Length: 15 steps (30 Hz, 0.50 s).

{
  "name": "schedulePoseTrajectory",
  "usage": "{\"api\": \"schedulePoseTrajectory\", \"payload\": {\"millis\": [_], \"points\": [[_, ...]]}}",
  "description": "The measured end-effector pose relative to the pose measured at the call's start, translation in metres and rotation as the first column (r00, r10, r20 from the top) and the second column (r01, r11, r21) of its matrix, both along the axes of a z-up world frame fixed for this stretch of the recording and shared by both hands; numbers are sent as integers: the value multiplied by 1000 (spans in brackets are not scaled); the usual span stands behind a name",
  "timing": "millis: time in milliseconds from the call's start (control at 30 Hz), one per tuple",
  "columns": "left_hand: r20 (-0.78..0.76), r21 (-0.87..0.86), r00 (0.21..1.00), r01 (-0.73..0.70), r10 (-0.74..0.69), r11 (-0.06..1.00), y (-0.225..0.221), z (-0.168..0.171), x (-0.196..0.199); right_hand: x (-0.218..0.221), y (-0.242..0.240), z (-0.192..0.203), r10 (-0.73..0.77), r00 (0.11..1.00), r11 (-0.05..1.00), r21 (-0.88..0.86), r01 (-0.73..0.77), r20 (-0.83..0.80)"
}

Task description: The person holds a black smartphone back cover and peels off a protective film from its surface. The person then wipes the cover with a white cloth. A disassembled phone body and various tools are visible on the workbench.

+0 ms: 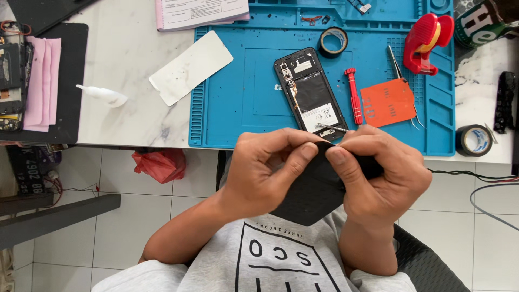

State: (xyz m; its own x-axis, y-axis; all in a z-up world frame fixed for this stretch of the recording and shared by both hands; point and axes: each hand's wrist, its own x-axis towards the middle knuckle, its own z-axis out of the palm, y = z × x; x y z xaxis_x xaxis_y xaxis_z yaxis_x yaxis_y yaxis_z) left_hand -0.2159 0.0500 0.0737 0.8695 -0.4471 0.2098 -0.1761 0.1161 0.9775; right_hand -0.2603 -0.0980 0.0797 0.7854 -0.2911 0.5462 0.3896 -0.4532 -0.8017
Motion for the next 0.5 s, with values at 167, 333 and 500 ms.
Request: {"api": "schedulePoseTrajectory", "payload": {"millis": [167,333,500], "points": [[-117,-79,993,-3,-7,997,-3,-3,8,3,1,-1,33,999,999,-31,-34,-32],[-29,-6,999,-20,20,1000,-3,-5,14,4,6,-10,34,999,999,3,-34,-16],[-50,33,999,-9,10,999,1,-15,13,13,4,-21,-7,999,1000,13,7,-41]]}}
